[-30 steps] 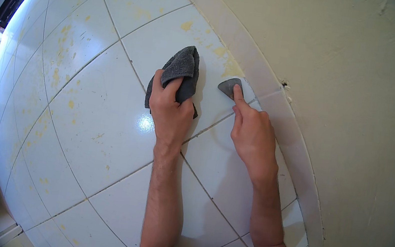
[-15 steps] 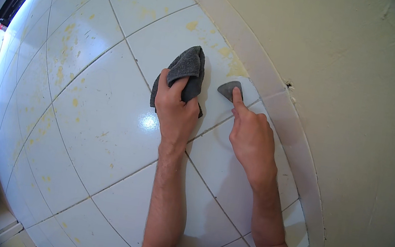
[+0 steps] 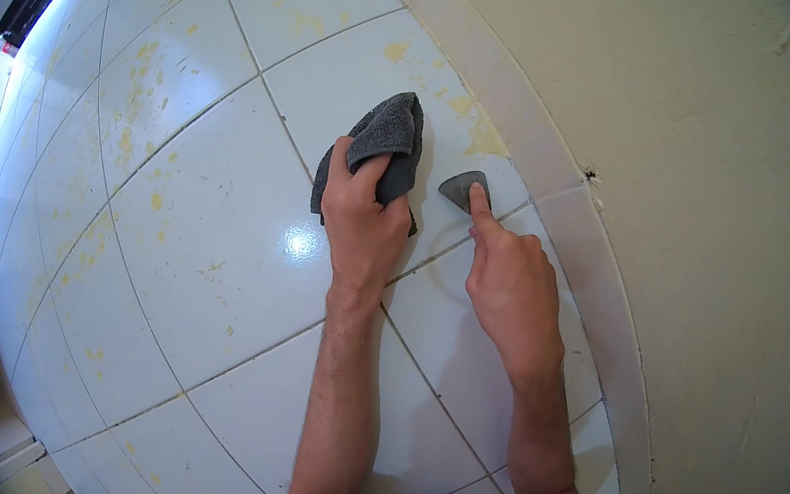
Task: The person scrapes yellow paint from white floor tiles using a metal scraper while holding a cloth in the other hand.
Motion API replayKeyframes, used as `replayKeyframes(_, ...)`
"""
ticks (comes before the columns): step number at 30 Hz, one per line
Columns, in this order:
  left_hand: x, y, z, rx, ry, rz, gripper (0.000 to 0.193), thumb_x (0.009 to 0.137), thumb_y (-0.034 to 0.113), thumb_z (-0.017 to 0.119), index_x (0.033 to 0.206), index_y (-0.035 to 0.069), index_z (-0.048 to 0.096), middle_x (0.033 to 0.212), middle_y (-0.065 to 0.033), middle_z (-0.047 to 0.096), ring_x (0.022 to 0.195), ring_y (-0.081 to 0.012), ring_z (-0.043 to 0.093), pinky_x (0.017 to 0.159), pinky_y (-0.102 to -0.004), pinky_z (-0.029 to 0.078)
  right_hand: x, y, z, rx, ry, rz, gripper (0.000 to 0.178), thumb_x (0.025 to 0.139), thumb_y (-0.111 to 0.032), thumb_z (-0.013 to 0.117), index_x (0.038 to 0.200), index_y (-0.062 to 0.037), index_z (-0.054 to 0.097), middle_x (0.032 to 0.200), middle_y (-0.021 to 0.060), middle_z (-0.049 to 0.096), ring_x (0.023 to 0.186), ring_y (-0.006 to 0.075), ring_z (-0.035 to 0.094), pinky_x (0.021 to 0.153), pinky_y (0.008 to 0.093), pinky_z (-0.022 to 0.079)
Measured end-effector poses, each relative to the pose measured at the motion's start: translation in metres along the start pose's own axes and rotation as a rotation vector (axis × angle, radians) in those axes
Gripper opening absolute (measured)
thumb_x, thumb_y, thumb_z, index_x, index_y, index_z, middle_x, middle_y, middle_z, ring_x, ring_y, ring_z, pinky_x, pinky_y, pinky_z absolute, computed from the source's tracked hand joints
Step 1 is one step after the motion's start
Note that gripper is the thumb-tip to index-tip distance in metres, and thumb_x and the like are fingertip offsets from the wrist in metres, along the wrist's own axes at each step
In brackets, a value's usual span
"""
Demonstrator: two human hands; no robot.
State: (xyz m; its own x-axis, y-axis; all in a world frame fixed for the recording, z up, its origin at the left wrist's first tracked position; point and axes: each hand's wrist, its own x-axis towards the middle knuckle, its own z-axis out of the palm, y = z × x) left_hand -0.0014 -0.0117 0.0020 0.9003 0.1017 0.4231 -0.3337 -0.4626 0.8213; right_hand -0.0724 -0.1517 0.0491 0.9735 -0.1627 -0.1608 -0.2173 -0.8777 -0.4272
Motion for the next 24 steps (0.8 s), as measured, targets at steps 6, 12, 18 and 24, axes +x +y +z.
replayKeyframes(6, 0.001, -0.001, 0.003, 0.011, -0.009, 0.019, 0.037, 0.073, -0.011, 0.063, 0.108, -0.002, 0.071, 0.104, -0.0188, 0.061, 0.092, -0.0397, 0.063, 0.083, -0.0447, 0.052, 0.004, -0.001, 0.003, 0.026, 0.029, 0.061, 0.045, 0.101, -0.008, 0.055, 0.146, -0.0107, 0.057, 0.097, 0.0213, 0.075, 0.087, 0.0408, 0.072, 0.082, 0.0467, 0.056)
replayKeyframes(12, 0.002, -0.002, 0.001, -0.004, 0.000, 0.022, 0.029, 0.079, -0.012, 0.057, 0.105, -0.006, 0.069, 0.100, -0.0155, 0.060, 0.089, -0.0334, 0.062, 0.083, -0.0335, 0.051, -0.003, -0.005, -0.027, 0.062, -0.011, 0.126, 0.040, 0.101, -0.010, 0.056, 0.142, -0.0089, 0.061, 0.092, 0.0238, 0.072, 0.084, 0.0424, 0.069, 0.079, 0.0488, 0.055)
replayKeyframes(18, 0.002, 0.003, 0.002, -0.010, -0.005, 0.009, 0.025, 0.082, -0.011, 0.060, 0.105, -0.006, 0.069, 0.100, -0.0148, 0.060, 0.089, -0.0322, 0.062, 0.083, -0.0327, 0.051, -0.001, 0.009, -0.022, 0.016, -0.017, 0.103, 0.045, 0.100, -0.010, 0.054, 0.144, -0.0060, 0.058, 0.100, 0.0176, 0.076, 0.087, 0.0388, 0.072, 0.080, 0.0492, 0.058)
replayKeyframes(24, 0.001, 0.000, 0.002, 0.004, -0.007, 0.010, 0.025, 0.082, -0.011, 0.060, 0.105, -0.006, 0.069, 0.100, -0.0147, 0.060, 0.089, -0.0322, 0.062, 0.083, -0.0323, 0.050, -0.006, 0.015, -0.018, 0.063, 0.003, 0.027, 0.050, 0.097, -0.008, 0.055, 0.147, -0.0067, 0.056, 0.089, 0.0197, 0.074, 0.081, 0.0399, 0.072, 0.077, 0.0500, 0.058)
